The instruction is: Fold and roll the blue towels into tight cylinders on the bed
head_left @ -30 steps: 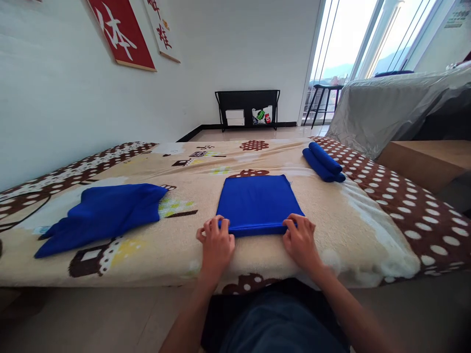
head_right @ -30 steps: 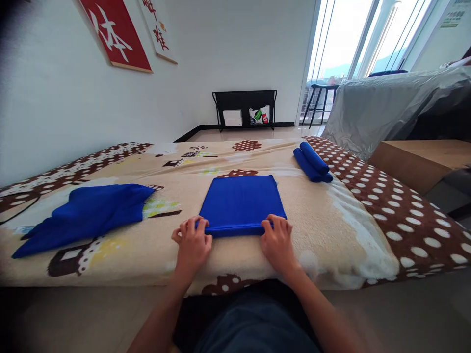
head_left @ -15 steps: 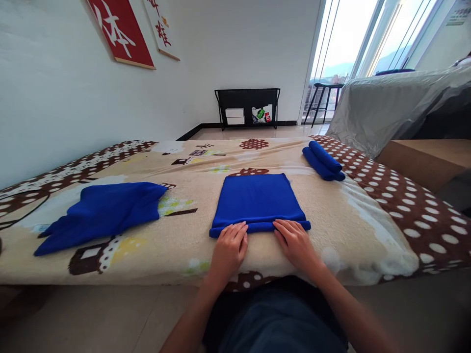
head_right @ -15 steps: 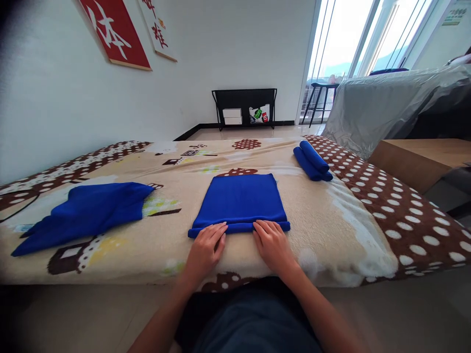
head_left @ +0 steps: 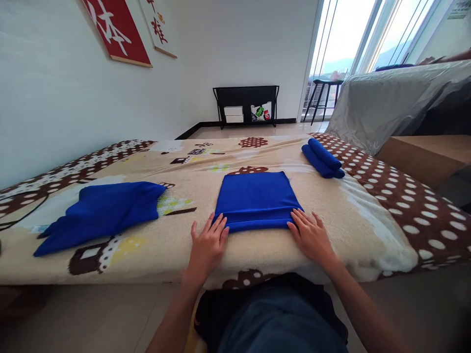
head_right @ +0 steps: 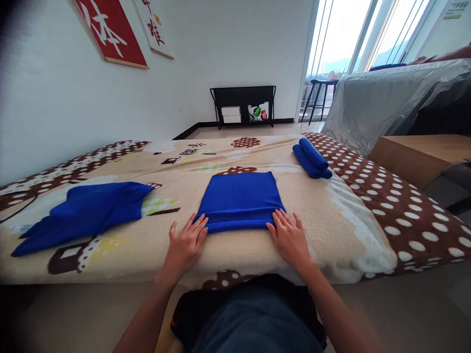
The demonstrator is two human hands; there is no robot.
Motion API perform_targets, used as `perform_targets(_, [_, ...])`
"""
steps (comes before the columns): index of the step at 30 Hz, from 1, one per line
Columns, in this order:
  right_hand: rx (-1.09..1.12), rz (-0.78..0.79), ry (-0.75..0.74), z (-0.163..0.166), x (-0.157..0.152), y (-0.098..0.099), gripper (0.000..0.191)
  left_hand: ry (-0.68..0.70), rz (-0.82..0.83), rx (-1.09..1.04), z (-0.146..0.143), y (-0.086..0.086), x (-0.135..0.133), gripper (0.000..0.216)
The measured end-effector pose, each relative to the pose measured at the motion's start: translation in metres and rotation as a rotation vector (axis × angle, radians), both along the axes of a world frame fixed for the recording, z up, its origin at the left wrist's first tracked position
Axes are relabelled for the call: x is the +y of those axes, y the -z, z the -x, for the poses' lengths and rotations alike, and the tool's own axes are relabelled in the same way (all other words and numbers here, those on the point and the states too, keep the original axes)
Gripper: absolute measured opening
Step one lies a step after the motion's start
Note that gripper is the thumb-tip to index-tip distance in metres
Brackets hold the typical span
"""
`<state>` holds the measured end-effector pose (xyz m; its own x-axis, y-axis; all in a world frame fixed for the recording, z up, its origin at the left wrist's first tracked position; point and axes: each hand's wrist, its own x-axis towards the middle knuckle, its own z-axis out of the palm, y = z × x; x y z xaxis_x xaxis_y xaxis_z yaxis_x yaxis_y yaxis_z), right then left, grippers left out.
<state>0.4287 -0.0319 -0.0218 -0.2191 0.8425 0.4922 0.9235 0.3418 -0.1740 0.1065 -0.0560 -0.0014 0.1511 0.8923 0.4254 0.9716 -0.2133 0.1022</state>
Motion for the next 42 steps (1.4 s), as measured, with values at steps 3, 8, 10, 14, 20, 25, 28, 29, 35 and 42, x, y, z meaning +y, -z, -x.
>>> perform_targets(3, [0.004,-0.015,-0.051,0.041,-0.003,-0.009,0.045,-0.063,-0.049,-0.004,-0.039,-0.007,0.003,0.040])
perform_targets(8, [0.025,0.087,-0.249,0.079,0.004,-0.014,0.045,0.137,0.083,-0.041,-0.081,-0.007,0.016,0.043])
perform_targets(10, [0.029,0.095,-0.165,0.060,0.010,-0.009,0.046,0.115,0.090,-0.057,-0.065,-0.003,0.019,0.045])
perform_targets(14, [-0.001,0.089,0.003,-0.001,0.016,0.002,0.051,-0.014,0.065,-0.065,-0.006,0.005,0.015,0.046])
perform_targets(20, [-0.020,0.000,0.069,-0.003,0.011,-0.003,0.045,-0.082,-0.060,-0.040,0.000,-0.002,0.009,0.042])
perform_targets(25, [0.041,0.056,-0.192,0.069,0.013,-0.018,0.044,0.256,0.091,-0.087,-0.067,-0.012,0.027,0.046])
perform_targets(28, [0.044,0.144,-0.229,0.088,0.024,-0.018,0.043,0.235,0.166,-0.116,-0.081,-0.011,0.039,0.045])
perform_targets(29, [0.047,0.156,-0.191,0.085,0.028,-0.016,0.043,0.167,0.167,-0.125,-0.076,-0.010,0.041,0.045])
perform_targets(35, [0.025,0.164,0.090,0.018,0.038,-0.006,0.050,-0.100,0.058,-0.079,-0.002,0.000,0.028,0.047])
perform_targets(42, [-0.025,0.109,0.029,0.047,0.034,-0.018,0.047,0.039,-0.005,-0.035,-0.040,-0.011,0.035,0.046])
